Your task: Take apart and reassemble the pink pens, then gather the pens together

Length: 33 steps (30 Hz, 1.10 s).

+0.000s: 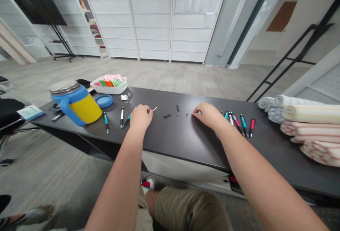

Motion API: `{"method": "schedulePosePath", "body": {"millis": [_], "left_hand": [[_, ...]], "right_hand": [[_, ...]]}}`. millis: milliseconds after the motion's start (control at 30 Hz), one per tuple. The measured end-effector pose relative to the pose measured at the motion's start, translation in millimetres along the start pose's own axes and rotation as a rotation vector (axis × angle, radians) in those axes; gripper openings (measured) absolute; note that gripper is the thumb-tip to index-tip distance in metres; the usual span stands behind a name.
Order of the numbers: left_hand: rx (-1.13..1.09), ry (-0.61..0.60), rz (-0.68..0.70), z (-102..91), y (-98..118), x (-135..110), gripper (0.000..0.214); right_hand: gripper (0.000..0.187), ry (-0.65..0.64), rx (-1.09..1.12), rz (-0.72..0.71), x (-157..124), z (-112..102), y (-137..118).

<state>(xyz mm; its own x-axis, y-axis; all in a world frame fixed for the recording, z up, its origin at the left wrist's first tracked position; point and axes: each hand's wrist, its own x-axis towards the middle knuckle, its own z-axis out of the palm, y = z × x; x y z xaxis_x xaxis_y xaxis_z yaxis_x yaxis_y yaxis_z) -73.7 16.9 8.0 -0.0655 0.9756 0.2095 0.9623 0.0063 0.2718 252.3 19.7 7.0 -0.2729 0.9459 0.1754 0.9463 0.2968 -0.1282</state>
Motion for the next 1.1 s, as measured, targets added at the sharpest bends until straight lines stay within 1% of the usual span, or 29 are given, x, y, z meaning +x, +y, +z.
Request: {"method": "schedulePosePath", "body": {"millis": [133,200,333,433,533,633,767,833,933,1100], "left_hand": [[-0.002,0.011,-0.003,0.5,0.1,-0.2,0.025],[-0.005,0.013,-0.004,1.2,-0.2,0.2,0.025],[-0.004,0.015,-0.005,1.9,-0.4,0.6,0.025],[-0.005,0.017,-0.005,1.5,0.2,0.3,0.025],[-0.008,0.019,-0.002,1.3,0.2,0.3,0.025],[-0.007,0.015,-0.003,2.1,-0.7,0.9,0.026],[0.0,0.017,0.011,3.3,-2.3,1.9,0.026],[0.0,0.017,0.014,3.5,-2.9,2.1,0.026],[-0.005,0.016,0.011,3.2,-3.4,2.0,0.026],[-0.026,0.026,0.006,2.8,-3.3,1.7,0.026]], "right_hand": [[0.018,0.02,0.032,0.058,-1.9,-3.3,-1.9],[0.018,0.025,0.062,0.058,-3.0,-4.5,-2.0],[0.017,-0.001,0.082,0.0,-4.0,-4.1,-4.1],[0.021,-0.042,0.098,-0.05,-4.4,-3.6,-8.2],[0.022,-0.053,0.103,-0.071,-4.8,-5.2,-10.1],[0.022,-0.022,0.109,-0.058,-4.8,-9.9,-7.0],[0.027,0.04,0.134,-0.051,-5.5,-17.3,-2.3],[0.026,0.015,0.161,-0.079,-7.1,-18.8,-3.5],[0.019,-0.079,0.2,-0.102,-10.2,-16.3,-8.8],[0.011,-0.165,0.237,-0.081,-12.6,-10.8,-14.0]]}}
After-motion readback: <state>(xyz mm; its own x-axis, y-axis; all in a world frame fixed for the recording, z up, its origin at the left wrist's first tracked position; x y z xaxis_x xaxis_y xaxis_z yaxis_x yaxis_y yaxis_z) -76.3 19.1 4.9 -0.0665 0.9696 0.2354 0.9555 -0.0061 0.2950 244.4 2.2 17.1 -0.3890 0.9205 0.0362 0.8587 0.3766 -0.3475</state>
